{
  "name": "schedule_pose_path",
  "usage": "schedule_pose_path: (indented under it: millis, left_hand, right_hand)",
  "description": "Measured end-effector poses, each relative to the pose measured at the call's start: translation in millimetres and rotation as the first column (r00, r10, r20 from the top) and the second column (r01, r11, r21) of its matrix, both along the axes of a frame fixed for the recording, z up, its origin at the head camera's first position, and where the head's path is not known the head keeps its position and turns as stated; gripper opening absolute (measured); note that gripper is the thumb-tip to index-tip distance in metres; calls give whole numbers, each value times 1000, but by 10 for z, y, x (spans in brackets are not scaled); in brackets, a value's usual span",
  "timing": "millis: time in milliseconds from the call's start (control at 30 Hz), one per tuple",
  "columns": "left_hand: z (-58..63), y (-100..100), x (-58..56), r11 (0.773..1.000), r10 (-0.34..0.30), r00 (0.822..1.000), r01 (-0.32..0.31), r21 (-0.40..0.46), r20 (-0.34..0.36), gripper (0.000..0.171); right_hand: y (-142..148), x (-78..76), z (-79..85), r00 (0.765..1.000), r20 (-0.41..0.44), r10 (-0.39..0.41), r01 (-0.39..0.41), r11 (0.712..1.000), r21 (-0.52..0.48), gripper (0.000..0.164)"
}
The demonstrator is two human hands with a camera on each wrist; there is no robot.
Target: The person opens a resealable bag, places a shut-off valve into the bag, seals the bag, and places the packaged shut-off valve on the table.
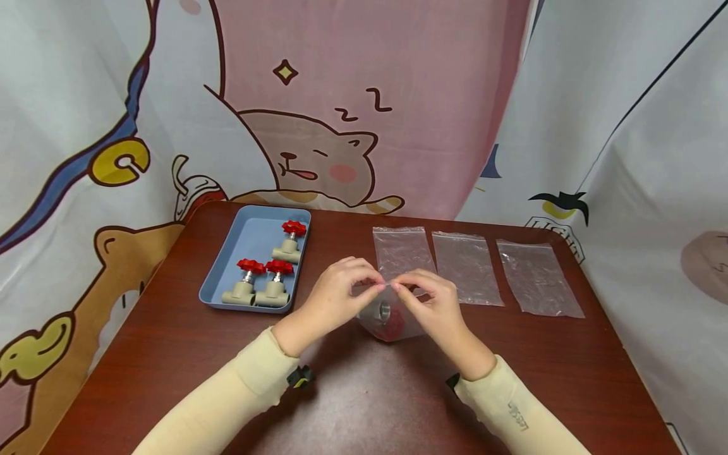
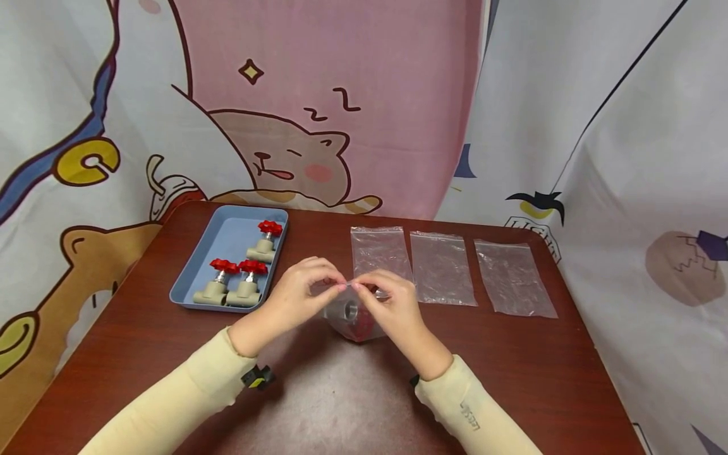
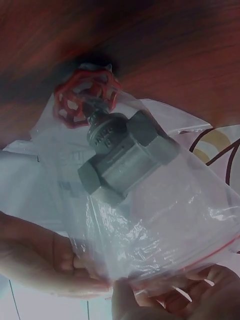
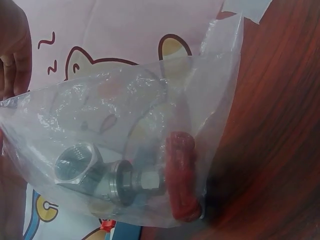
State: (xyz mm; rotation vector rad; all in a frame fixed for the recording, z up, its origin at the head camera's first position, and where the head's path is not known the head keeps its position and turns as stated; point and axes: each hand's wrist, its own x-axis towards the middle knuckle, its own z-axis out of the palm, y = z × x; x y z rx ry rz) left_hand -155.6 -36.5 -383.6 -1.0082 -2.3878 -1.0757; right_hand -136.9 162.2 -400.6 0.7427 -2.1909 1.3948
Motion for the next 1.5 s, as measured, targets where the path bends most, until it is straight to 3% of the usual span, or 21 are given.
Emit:
schedule_pose_path:
  millis: [267, 500, 767, 900, 1167, 1333, 1500]
  left_hand:
    - [-21, 41, 21, 999, -6, 997, 9, 35, -79, 3]
    - [-81, 3, 24, 999, 12, 1000, -12, 42, -3, 7]
    - [-119, -17, 29, 997, 0, 1000, -1, 72, 14, 4]
    - [-122, -17, 19, 996, -5, 1000, 3, 90, 23, 4]
    - [-82, -27, -1, 992, -36, 993, 22, 128, 111, 8]
    - [-67, -18, 1, 997, -16, 991, 7, 73, 131, 7]
    - [-65, -2, 15, 1000, 2, 993, -4, 12, 120, 5]
  right_hand:
    - [-31, 2, 5, 1000, -7, 0, 0, 1000, -9, 5]
    - [-11, -4, -5, 1000, -3, -22, 21, 1000, -22, 6]
    - [-89, 132, 283, 1000, -12, -24, 24, 999, -25, 6]
    - [-108, 135, 309, 1000, -6, -4, 4, 1000, 3, 9]
    - [-108, 123, 301, 1000, -12, 7, -7, 999, 34, 6]
    - [-98, 107, 262, 1000, -28, 11, -10, 999, 30, 8]
    - [-51, 27, 104, 1000, -13, 2, -2, 999, 36, 8]
